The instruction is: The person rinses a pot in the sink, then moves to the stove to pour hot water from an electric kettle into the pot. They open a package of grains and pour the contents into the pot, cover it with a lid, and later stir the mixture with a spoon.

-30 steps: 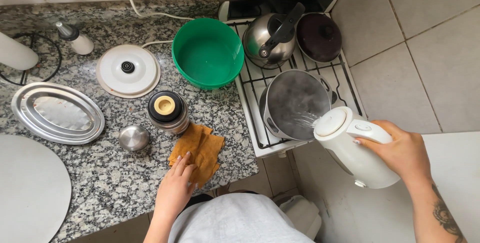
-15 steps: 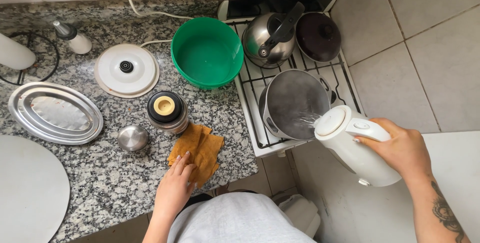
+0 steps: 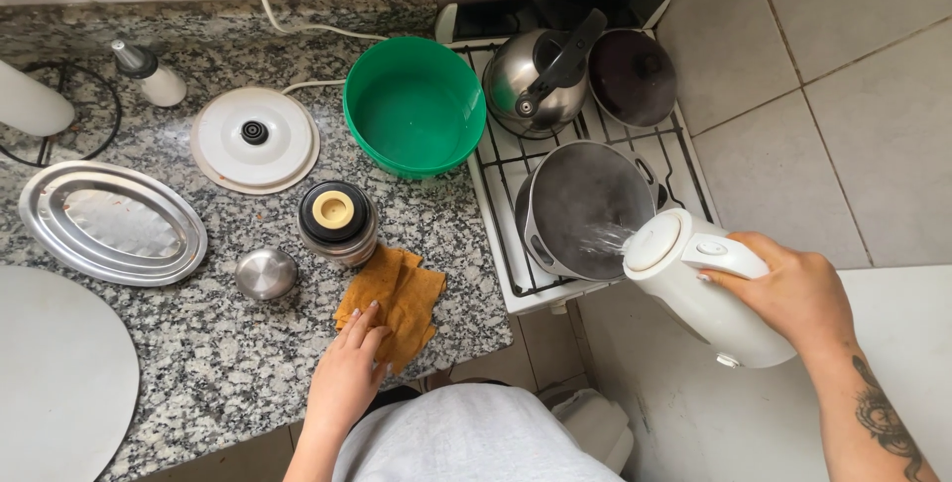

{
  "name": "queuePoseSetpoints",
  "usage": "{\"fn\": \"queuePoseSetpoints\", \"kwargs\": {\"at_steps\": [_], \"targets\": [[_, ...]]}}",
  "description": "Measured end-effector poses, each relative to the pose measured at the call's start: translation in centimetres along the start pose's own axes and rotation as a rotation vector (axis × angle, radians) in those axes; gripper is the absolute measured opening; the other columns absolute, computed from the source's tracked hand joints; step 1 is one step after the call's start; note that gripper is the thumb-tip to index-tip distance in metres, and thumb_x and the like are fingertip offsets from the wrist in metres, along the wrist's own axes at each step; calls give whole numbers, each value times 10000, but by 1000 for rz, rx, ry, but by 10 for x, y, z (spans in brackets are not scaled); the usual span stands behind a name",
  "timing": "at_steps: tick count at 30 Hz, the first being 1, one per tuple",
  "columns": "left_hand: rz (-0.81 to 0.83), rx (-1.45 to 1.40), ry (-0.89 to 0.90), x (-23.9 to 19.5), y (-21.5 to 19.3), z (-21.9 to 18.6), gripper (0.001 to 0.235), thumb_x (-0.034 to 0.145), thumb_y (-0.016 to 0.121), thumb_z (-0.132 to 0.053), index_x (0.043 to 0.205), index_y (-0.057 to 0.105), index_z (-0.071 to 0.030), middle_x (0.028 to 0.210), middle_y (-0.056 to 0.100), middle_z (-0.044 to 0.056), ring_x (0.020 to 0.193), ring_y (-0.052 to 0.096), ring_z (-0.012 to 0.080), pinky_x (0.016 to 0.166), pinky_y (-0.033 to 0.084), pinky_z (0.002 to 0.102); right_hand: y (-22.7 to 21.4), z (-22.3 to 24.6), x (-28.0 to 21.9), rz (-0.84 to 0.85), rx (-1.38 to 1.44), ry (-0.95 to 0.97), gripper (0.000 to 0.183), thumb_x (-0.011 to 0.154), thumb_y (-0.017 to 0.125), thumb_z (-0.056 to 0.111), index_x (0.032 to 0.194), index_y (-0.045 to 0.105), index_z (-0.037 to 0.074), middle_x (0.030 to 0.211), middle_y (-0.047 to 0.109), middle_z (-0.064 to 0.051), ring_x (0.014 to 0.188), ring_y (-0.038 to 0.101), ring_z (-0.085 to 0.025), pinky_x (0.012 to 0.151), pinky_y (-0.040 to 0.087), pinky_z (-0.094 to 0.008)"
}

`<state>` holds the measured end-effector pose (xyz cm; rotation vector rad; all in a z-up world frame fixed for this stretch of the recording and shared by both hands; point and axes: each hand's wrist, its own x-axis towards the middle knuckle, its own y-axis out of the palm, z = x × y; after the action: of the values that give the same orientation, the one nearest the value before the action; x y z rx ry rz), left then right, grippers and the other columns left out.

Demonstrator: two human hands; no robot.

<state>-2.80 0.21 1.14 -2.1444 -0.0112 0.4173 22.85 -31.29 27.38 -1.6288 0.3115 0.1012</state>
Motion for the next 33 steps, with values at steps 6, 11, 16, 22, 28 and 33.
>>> {"fn": "queuePoseSetpoints", "kwargs": {"at_steps": [6,11,16,22,28,33], "targets": [[-13,4,11,0,3,2,491,737,704,-200,1188,518,-146,1476,309,56,1363,291,280,1037,371,442,-2,4,1,23,-72,-30,475,667,684,507,1124,630,394,974,699,-11,914,626,-231,739,490,-349],[-32,-5,26,1,5,4,488,725,707,-183,1176,526,-144,1471,317,58,1358,298,283,1044,362,438,2,-1,8,17,-161,-82,487,669,650,561,1131,607,412,993,701,20,927,631,-230,751,493,-347],[-54,-12,50,1,7,6,475,719,712,-183,1158,536,-136,1463,330,66,1353,305,294,1049,355,441,7,-7,14,-19,-223,-144,495,671,639,587,1127,600,399,917,709,9,891,641,-226,723,500,-346],[-34,-23,26,1,6,5,484,722,711,-186,1169,529,-148,1469,322,56,1358,298,281,1049,353,433,-4,5,7,25,-227,-99,460,687,606,608,1105,602,416,950,696,15,923,628,-219,759,492,-347],[-45,-23,33,1,7,5,464,722,706,-176,1155,540,-155,1465,328,52,1357,301,279,1052,349,430,-1,2,9,18,-232,-108,453,689,616,575,1114,596,418,967,702,30,922,635,-223,747,495,-350],[-37,-29,23,1,4,4,450,722,708,-179,1142,547,-153,1467,325,54,1355,306,286,1039,366,437,-2,5,8,55,-218,-107,439,701,608,568,1105,600,397,940,711,16,897,641,-222,731,491,-337]]}}
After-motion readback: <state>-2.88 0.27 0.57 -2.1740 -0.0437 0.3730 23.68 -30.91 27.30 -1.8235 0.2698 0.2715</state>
